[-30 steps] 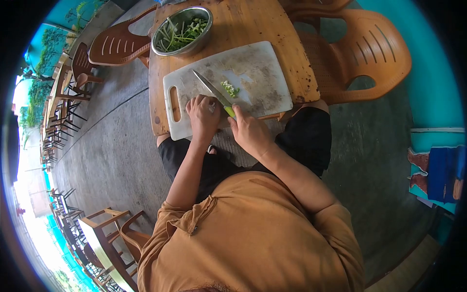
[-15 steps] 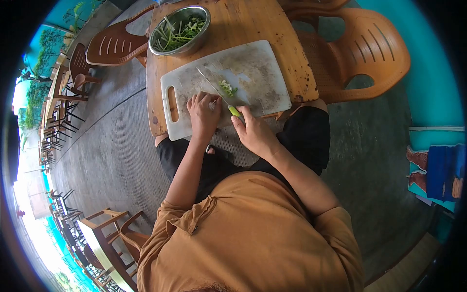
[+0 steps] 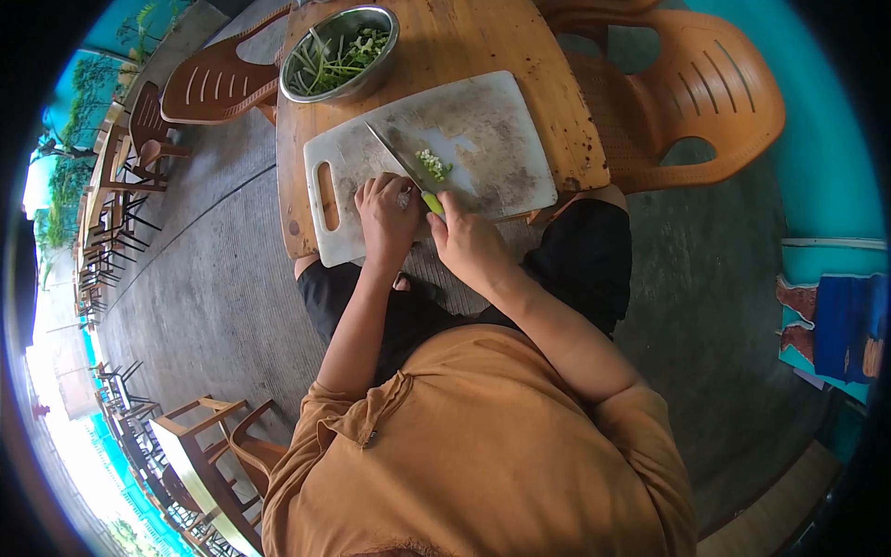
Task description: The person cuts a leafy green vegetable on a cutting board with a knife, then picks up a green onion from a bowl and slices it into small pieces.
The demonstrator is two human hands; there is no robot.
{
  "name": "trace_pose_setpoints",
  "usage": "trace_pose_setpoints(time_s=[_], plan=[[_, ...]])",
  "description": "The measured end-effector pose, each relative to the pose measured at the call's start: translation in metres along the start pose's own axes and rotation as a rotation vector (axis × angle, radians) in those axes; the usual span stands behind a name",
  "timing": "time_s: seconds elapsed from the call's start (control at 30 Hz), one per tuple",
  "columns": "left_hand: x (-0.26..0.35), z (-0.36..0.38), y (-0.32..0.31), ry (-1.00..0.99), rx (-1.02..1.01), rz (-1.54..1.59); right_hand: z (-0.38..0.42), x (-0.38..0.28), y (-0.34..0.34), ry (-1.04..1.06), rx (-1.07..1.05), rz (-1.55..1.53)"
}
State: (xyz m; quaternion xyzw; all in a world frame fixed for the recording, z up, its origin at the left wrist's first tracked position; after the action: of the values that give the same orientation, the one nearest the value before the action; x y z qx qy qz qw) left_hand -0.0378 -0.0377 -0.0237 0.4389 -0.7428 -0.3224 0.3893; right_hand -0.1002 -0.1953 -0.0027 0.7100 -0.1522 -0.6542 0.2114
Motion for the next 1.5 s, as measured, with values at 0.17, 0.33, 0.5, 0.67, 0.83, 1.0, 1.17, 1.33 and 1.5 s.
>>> trace_pose_setpoints(time_s=[0.17, 0.33, 0.5, 0.67, 0.83, 1.0, 1.17, 1.33, 1.5], plan=[[0.0, 0.002, -0.001, 0.019, 0.019, 0.007, 0.014, 0.008, 0.0, 0.059, 0.037, 0.0], [-0.002, 0.004, 0.0, 0.002, 0.008, 0.027, 0.026, 0.004, 0.005, 0.002, 0.053, 0.007], [-0.002, 0.004, 0.0, 0.032, 0.014, -0.015, 0.008, -0.006, 0.0, -0.008, 0.013, 0.116], [-0.004, 0.001, 0.004, 0.031, -0.027, -0.007, 0.021, 0.013, 0.0, 0.07, 0.066, 0.045], [-0.001, -0.002, 0.005, 0.022, -0.043, -0.035, 0.027, 0.01, 0.008, 0.058, 0.054, 0.035], [-0.005, 0.0, 0.0, 0.017, -0.062, -0.023, 0.006, 0.017, 0.003, 0.023, 0.074, -0.121], [-0.008, 0.0, 0.0, -0.003, -0.06, -0.016, -0.003, 0.02, 0.016, -0.094, 0.022, -0.331], [-0.007, -0.003, -0.002, -0.05, -0.074, 0.036, 0.005, 0.014, 0.025, -0.122, 0.016, -0.297], [-0.005, -0.005, -0.004, -0.066, -0.08, 0.056, 0.009, 0.016, 0.018, -0.028, 0.046, -0.266]])
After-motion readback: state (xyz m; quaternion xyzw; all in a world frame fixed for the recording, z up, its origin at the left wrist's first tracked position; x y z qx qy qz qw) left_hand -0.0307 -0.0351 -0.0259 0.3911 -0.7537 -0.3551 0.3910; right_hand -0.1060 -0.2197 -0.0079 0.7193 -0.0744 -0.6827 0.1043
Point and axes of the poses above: each hand's wrist, its own z-axis away from the middle knuckle, its own y-axis out of the back of the hand, x = y × z, the point moved 2 cm from there along -z, towards the middle knuckle, and after that the axes turned 13 degrees about -z, right-handed, at the moved point
